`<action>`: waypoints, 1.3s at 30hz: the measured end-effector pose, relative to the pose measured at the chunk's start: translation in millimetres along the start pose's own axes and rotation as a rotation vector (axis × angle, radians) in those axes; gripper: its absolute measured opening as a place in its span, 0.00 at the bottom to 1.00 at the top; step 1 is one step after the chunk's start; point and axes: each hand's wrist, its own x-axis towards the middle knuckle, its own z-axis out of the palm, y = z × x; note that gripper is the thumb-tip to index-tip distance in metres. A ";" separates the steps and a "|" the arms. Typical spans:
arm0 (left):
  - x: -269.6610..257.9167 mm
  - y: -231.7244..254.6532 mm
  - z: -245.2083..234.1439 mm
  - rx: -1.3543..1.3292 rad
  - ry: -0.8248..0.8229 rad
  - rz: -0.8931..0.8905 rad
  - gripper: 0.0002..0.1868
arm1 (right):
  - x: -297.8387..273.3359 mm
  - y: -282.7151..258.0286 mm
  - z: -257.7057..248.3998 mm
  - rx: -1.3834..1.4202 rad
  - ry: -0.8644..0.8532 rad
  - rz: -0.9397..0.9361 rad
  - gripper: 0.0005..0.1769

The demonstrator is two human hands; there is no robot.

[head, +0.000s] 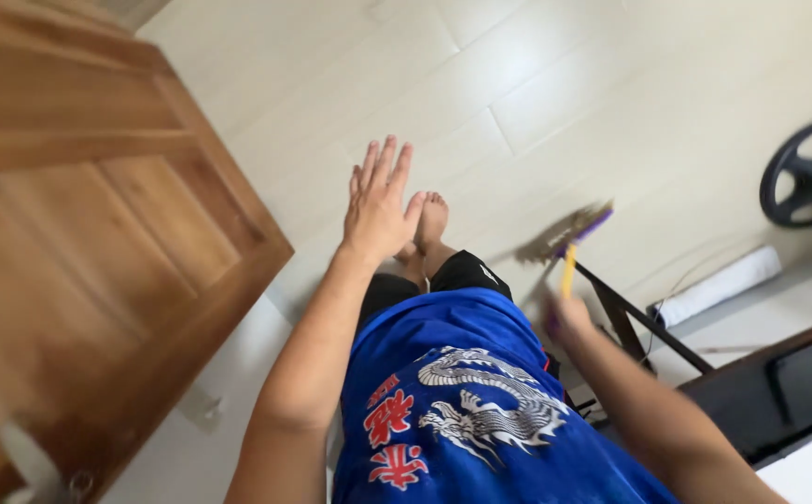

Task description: The person sweeps the tiled floor of a room using a broom. They move a standing fan to access the area underneath and continue sweeping around furniture and a desk.

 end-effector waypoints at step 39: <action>204.4 -21.3 -50.9 0.063 -0.156 -0.032 0.39 | 140.8 -426.4 176.9 0.334 -0.022 -0.129 0.11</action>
